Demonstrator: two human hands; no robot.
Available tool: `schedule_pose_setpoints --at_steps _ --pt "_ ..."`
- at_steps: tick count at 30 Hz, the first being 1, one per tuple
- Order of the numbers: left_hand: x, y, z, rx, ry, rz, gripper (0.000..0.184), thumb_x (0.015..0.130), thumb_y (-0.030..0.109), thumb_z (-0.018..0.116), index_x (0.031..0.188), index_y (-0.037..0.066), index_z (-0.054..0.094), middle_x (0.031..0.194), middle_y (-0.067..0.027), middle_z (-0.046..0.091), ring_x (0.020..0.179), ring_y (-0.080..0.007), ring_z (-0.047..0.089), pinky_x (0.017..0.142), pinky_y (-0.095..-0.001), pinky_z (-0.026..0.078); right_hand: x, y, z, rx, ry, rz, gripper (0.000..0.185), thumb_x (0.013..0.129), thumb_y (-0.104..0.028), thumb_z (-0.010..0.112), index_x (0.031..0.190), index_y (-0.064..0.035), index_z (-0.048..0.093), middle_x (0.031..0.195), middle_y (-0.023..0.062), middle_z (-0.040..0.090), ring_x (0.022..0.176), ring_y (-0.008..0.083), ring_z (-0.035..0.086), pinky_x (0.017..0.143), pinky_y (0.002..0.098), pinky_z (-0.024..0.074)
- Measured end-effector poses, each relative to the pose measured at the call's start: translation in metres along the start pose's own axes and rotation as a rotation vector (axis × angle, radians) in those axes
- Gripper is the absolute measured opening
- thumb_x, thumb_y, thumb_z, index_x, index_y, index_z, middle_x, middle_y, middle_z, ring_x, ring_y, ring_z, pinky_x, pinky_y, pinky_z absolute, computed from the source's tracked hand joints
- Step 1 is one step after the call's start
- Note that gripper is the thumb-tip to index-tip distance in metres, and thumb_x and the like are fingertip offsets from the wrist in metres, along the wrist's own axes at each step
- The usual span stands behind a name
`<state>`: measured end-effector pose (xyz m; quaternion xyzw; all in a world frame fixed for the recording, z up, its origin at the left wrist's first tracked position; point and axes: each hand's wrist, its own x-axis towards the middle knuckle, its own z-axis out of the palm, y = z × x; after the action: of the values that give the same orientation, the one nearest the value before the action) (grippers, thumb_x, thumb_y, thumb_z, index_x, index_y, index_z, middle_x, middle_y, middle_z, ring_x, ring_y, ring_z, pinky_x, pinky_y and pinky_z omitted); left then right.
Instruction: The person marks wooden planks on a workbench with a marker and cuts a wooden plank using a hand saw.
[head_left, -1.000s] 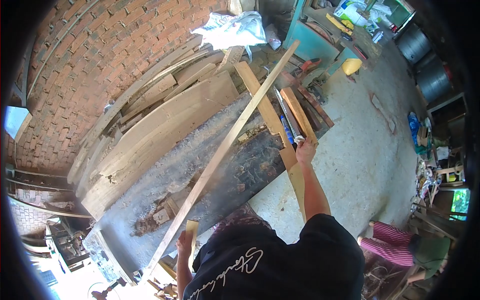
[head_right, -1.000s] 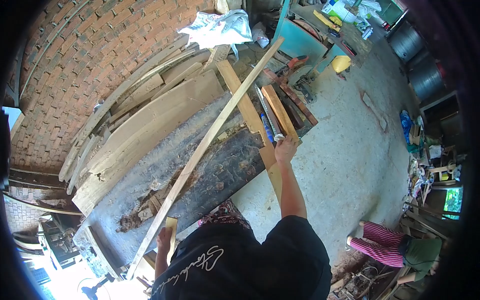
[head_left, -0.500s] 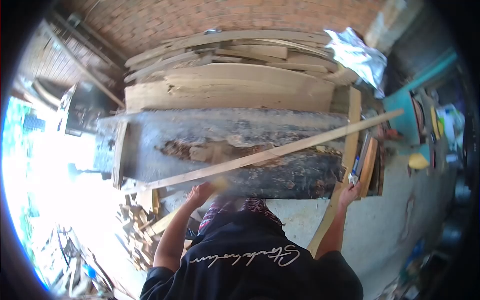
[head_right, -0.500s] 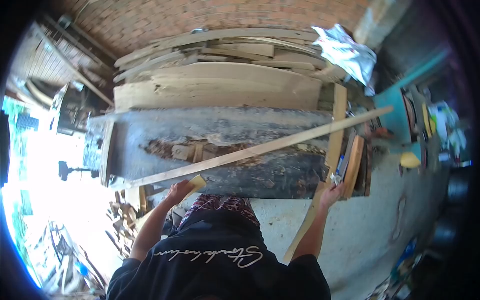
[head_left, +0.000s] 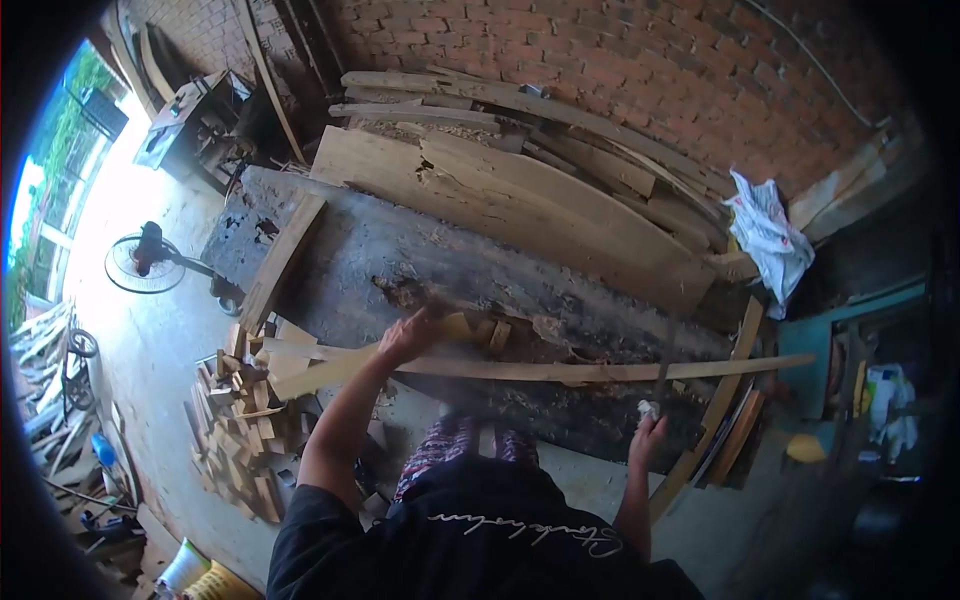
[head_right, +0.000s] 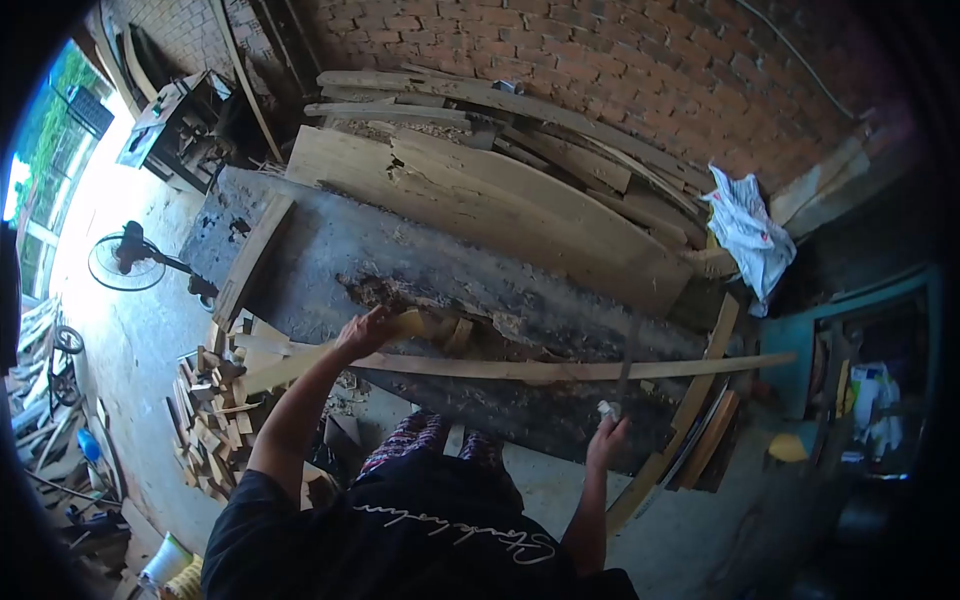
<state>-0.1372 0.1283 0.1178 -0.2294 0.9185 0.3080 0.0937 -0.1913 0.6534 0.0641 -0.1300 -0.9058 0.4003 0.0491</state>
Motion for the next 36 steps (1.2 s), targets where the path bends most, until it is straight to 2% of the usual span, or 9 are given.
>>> schedule_pose_setpoints --at_steps 2,5,13,15,18,21,22,28,36 --pt "0.033 -0.015 -0.013 0.043 0.008 0.046 0.031 0.084 0.042 0.061 0.1 0.015 0.061 0.087 -0.0123 0.067 0.082 -0.0344 0.066 0.069 -0.0455 0.051 -0.021 -0.035 0.023 0.087 -0.086 -0.028 0.027 0.093 -0.021 0.052 0.112 -0.0023 0.052 0.08 0.0059 0.055 0.062 0.0125 0.053 0.051 0.0304 0.0428" --pt "0.071 -0.023 -0.029 0.09 0.016 0.158 0.029 0.084 0.04 0.06 0.097 0.014 0.062 0.083 -0.013 0.067 0.082 -0.0351 0.065 0.069 -0.047 0.05 -0.04 -0.065 0.063 0.262 -0.261 0.126 0.023 0.093 -0.019 0.053 0.113 -0.0071 0.052 0.081 0.0014 0.054 0.058 0.0068 0.05 0.042 0.0228 0.038" --pt "0.178 -0.043 -0.019 -0.057 0.121 0.196 0.029 0.085 0.035 0.057 0.105 0.016 0.064 0.097 -0.0151 0.062 0.092 -0.0374 0.06 0.077 -0.0476 0.047 -0.053 -0.192 0.166 0.416 -0.544 0.115 0.009 0.096 -0.011 0.048 0.104 -0.0072 0.049 0.08 0.0018 0.054 0.053 0.0061 0.046 0.044 0.022 0.0389" --pt "0.192 -0.049 -0.009 0.03 0.392 0.248 0.03 0.083 0.034 0.06 0.109 0.02 0.064 0.102 -0.0124 0.057 0.097 -0.0344 0.055 0.082 -0.0446 0.043 -0.044 -0.206 0.192 0.407 -0.58 0.079 0.01 0.096 -0.011 0.048 0.105 -0.0069 0.049 0.08 0.0018 0.054 0.052 0.0061 0.046 0.043 0.0219 0.0385" --pt "0.195 -0.053 0.0 0.025 0.558 0.217 0.032 0.081 0.033 0.064 0.111 0.022 0.063 0.101 -0.0091 0.056 0.096 -0.0305 0.051 0.085 -0.0423 0.039 -0.031 -0.22 0.233 0.359 -0.621 0.125 0.019 0.094 -0.013 0.053 0.111 -0.0071 0.048 0.082 0.0022 0.055 0.058 0.0072 0.05 0.047 0.0223 0.0415" --pt "0.195 -0.059 0.0 0.04 0.502 0.222 0.03 0.079 0.033 0.065 0.107 0.022 0.065 0.099 -0.0079 0.056 0.096 -0.0298 0.051 0.085 -0.0419 0.039 -0.025 -0.228 0.271 0.213 -0.534 -0.291 0.038 0.09 -0.016 0.061 0.123 -0.0091 0.044 0.092 0.0042 0.06 0.075 0.0097 0.055 0.059 0.0249 0.0475" --pt "0.198 -0.061 0.001 0.042 0.499 0.225 0.03 0.079 0.033 0.065 0.107 0.022 0.065 0.099 -0.0079 0.056 0.096 -0.0298 0.051 0.085 -0.0419 0.039 -0.027 -0.246 0.276 0.212 -0.565 -0.226 0.037 0.089 -0.014 0.063 0.12 -0.0061 0.046 0.1 0.0137 0.063 0.091 0.0244 0.063 0.077 0.0353 0.0495" --pt "0.224 -0.071 0.005 -0.07 0.445 0.187 0.017 0.077 0.03 0.066 0.09 0.019 0.066 0.091 -0.0065 0.058 0.09 -0.0295 0.053 0.079 -0.0416 0.041 -0.029 -0.275 0.33 0.106 -0.498 -0.42 0.021 0.091 -0.013 0.056 0.108 -0.0048 0.046 0.089 0.0213 0.062 0.087 0.04 0.062 0.068 0.0442 0.0484" --pt "0.225 -0.066 0.008 0.031 0.497 0.157 0.02 0.077 0.032 0.065 0.086 0.014 0.061 0.087 -0.0071 0.057 0.087 -0.0294 0.054 0.077 -0.0423 0.041 -0.029 -0.286 0.376 0.009 -0.466 -0.296 0.016 0.091 -0.015 0.053 0.102 -0.0063 0.044 0.085 0.0245 0.063 0.083 0.0453 0.061 0.062 0.0513 0.0465"
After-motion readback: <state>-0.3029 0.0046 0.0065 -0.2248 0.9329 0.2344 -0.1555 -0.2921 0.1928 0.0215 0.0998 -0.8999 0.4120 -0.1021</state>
